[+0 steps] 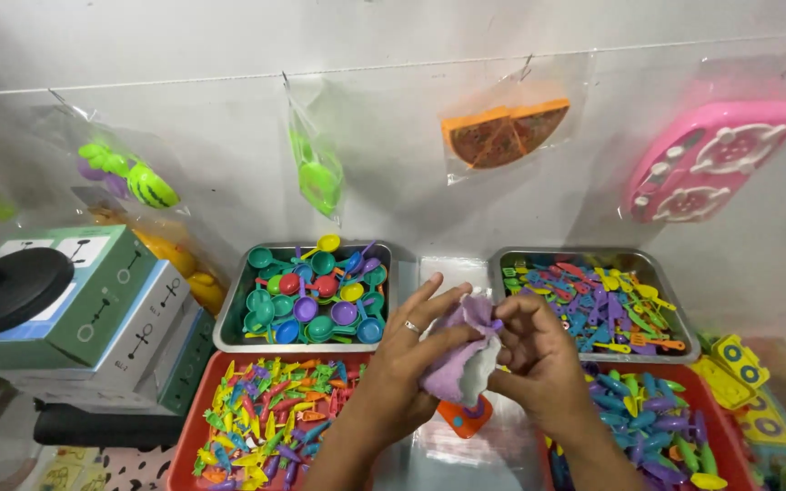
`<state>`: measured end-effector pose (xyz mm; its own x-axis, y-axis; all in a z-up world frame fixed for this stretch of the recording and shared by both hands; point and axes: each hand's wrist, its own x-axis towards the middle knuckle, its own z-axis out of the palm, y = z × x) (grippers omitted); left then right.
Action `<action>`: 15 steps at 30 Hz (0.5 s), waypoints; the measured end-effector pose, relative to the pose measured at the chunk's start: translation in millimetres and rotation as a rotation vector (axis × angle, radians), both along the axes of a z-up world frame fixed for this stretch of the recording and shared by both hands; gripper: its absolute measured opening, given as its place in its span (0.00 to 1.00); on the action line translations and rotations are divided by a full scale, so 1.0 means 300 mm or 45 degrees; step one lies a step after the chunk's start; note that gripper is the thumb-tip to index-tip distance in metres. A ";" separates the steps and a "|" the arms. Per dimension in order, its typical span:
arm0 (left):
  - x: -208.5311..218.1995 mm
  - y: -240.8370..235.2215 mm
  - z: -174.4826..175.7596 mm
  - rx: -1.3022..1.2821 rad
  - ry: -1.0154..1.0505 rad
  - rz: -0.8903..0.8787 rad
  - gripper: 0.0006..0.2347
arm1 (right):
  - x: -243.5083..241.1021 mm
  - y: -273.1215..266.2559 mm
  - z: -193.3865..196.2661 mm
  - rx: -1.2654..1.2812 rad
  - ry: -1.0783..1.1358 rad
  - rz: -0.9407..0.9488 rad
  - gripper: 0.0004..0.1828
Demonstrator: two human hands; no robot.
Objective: The person sits on the floor and wipes various colorful plastic toys, including a toy car and small utensils, using a purple cloth. They pick up items from red and silver trays, wipe them, and place them back or into a plastic bag.
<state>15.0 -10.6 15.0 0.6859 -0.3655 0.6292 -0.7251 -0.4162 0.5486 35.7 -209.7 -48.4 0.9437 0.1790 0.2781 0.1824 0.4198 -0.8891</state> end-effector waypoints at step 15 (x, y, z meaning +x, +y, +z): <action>0.013 -0.047 -0.049 0.305 -0.169 0.306 0.20 | 0.050 -0.033 -0.106 -0.119 0.095 -0.202 0.30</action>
